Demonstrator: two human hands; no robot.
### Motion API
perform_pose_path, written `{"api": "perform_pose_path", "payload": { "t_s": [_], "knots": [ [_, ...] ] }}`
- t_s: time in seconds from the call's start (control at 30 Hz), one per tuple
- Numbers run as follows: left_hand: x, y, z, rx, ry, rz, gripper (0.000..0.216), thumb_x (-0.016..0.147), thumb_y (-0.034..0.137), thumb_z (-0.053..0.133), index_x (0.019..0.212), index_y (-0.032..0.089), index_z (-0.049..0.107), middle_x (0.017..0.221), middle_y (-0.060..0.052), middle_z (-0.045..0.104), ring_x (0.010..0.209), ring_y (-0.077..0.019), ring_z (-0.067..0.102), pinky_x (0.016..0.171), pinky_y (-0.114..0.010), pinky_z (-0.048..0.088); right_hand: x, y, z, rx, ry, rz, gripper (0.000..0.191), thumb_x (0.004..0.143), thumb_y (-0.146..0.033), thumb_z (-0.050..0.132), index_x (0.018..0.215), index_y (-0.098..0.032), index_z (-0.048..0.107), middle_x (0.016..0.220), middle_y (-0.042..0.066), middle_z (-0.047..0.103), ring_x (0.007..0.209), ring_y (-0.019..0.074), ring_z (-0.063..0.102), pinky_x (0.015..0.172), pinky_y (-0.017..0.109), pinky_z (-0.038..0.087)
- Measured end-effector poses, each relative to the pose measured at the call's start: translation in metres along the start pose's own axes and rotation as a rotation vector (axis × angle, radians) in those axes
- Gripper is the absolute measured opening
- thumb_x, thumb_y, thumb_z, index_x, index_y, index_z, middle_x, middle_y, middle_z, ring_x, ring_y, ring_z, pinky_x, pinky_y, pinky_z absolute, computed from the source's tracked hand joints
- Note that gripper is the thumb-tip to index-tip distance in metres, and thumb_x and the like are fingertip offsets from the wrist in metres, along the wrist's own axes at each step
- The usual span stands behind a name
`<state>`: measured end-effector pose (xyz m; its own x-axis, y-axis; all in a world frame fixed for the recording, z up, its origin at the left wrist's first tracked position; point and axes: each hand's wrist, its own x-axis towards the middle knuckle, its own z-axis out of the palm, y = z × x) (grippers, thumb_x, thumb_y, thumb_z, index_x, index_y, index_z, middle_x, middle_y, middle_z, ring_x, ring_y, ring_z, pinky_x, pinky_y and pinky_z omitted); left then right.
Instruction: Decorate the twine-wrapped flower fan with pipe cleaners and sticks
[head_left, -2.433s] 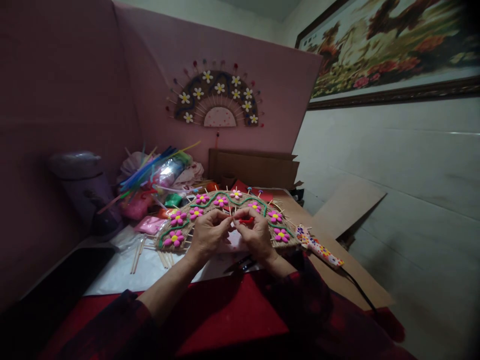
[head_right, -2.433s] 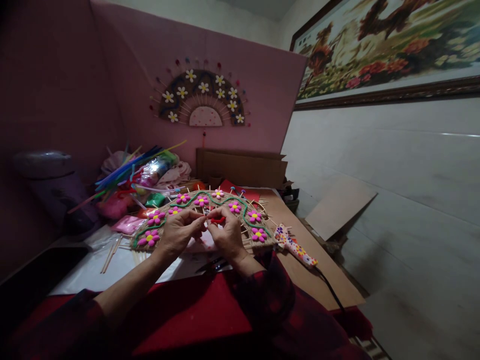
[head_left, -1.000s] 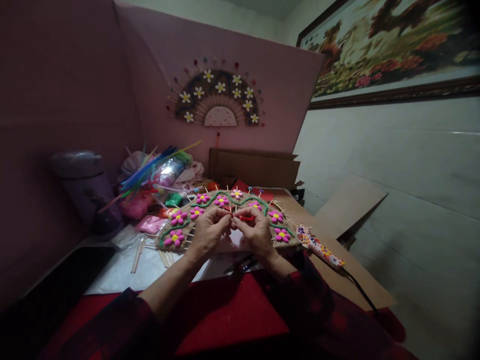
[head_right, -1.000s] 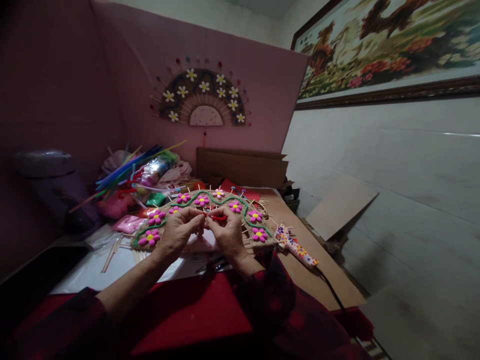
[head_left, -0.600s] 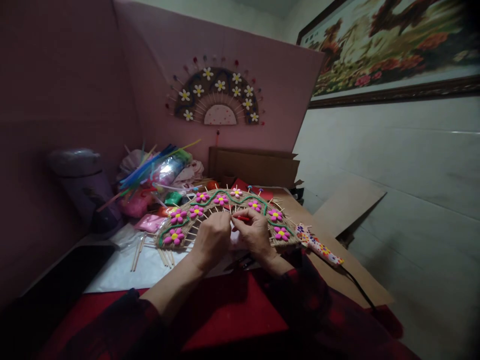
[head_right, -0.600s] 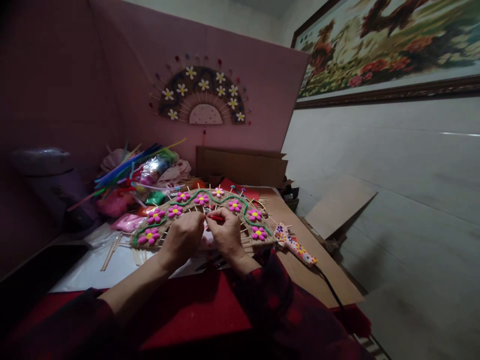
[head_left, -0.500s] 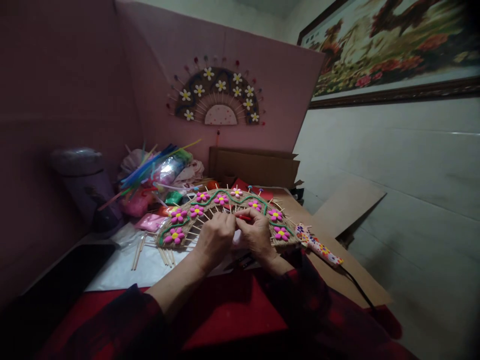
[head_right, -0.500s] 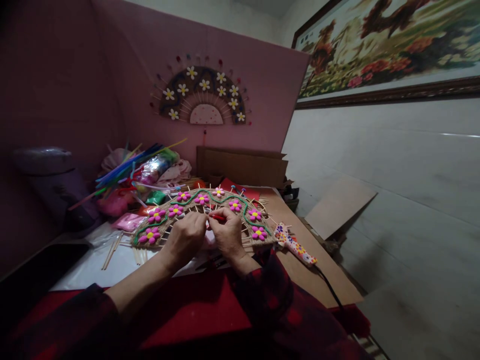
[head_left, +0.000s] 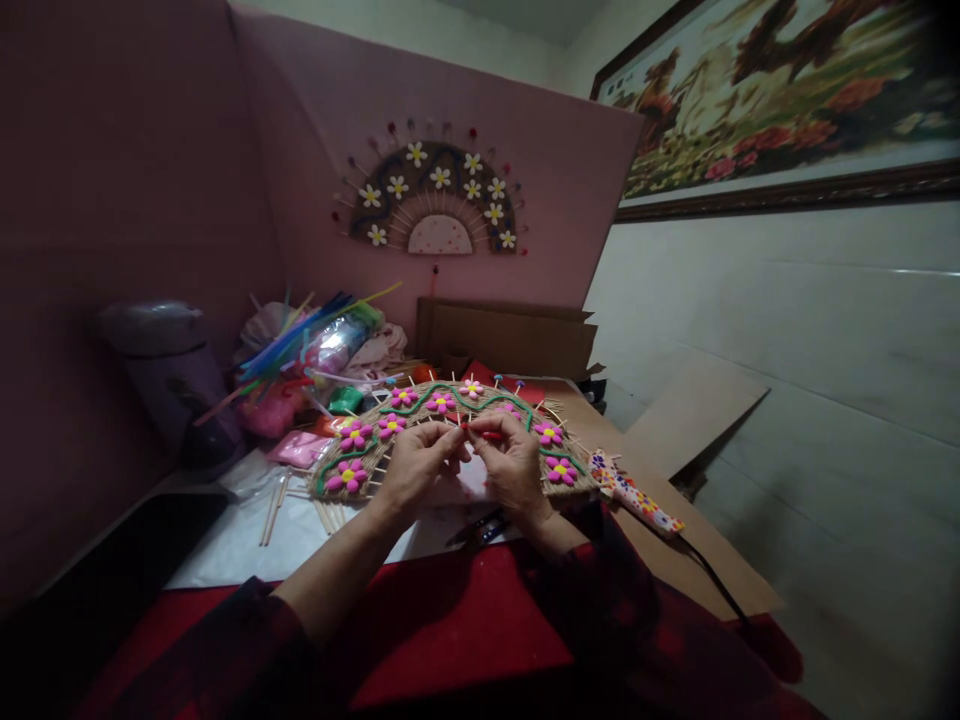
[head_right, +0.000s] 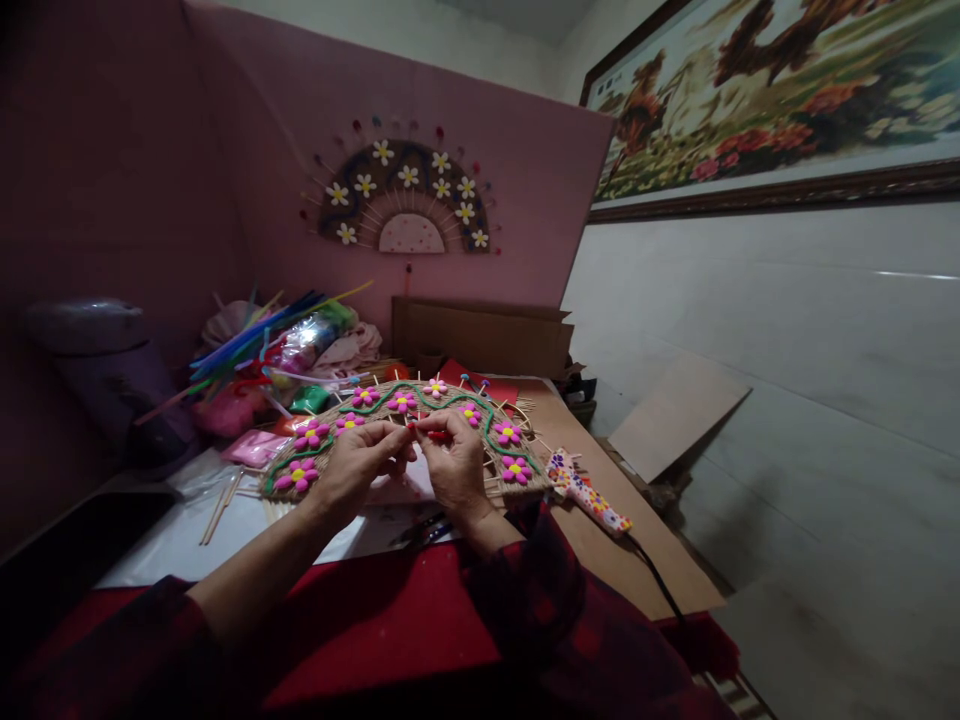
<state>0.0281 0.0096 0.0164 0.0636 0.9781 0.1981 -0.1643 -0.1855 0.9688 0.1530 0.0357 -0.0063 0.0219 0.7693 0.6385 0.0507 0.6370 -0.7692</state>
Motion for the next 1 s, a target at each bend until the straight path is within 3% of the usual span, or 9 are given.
{"api": "perform_pose_path", "payload": {
  "t_s": [0.27, 0.6, 0.8, 1.0],
  "knots": [
    [0.0038, -0.0052, -0.0079, -0.121, -0.048, -0.06, 0.029, 0.067, 0.041, 0.069, 0.068, 0.013, 0.063, 0.062, -0.002, 0.061, 0.045, -0.007, 0.048, 0.042, -0.02, 0.041, 0.0, -0.0005, -0.0024, -0.007, -0.038, 0.027, 0.005, 0.075, -0.024, 0.061, 0.075, -0.019, 0.062, 0.073, 0.001, 0.06, 0.07, 0.0146, 0.056, 0.066, 0.027, 0.045],
    [0.0035, -0.0019, -0.0059, -0.081, -0.041, -0.032, 0.028, 0.066, 0.038, 0.07, 0.062, 0.011, 0.063, 0.058, -0.001, 0.061, 0.041, -0.0072, 0.049, 0.04, -0.021, 0.044, -0.0012, -0.0007, -0.0024, 0.0, -0.054, 0.07, 0.007, 0.076, -0.025, 0.06, 0.078, -0.019, 0.058, 0.072, 0.0, 0.06, 0.067, 0.0146, 0.057, 0.063, 0.027, 0.046],
    [0.006, -0.0026, -0.0086, -0.055, 0.005, -0.073, 0.026, 0.062, 0.037, 0.073, 0.062, 0.012, 0.064, 0.056, -0.001, 0.062, 0.039, -0.0073, 0.05, 0.038, -0.021, 0.044, -0.0038, 0.0002, -0.0023, -0.019, -0.1, 0.065, 0.007, 0.081, -0.025, 0.055, 0.084, -0.02, 0.058, 0.076, 0.001, 0.06, 0.069, 0.0146, 0.058, 0.065, 0.027, 0.047],
    [0.0043, 0.0026, -0.003, 0.006, 0.09, -0.073, 0.026, 0.06, 0.035, 0.072, 0.059, 0.011, 0.061, 0.051, -0.001, 0.06, 0.037, -0.0084, 0.049, 0.036, -0.021, 0.042, -0.0047, -0.0009, -0.0017, -0.125, -0.053, -0.001, 0.006, 0.079, -0.024, 0.058, 0.081, -0.018, 0.058, 0.075, 0.001, 0.059, 0.07, 0.0143, 0.056, 0.065, 0.026, 0.045]
  ]
}}
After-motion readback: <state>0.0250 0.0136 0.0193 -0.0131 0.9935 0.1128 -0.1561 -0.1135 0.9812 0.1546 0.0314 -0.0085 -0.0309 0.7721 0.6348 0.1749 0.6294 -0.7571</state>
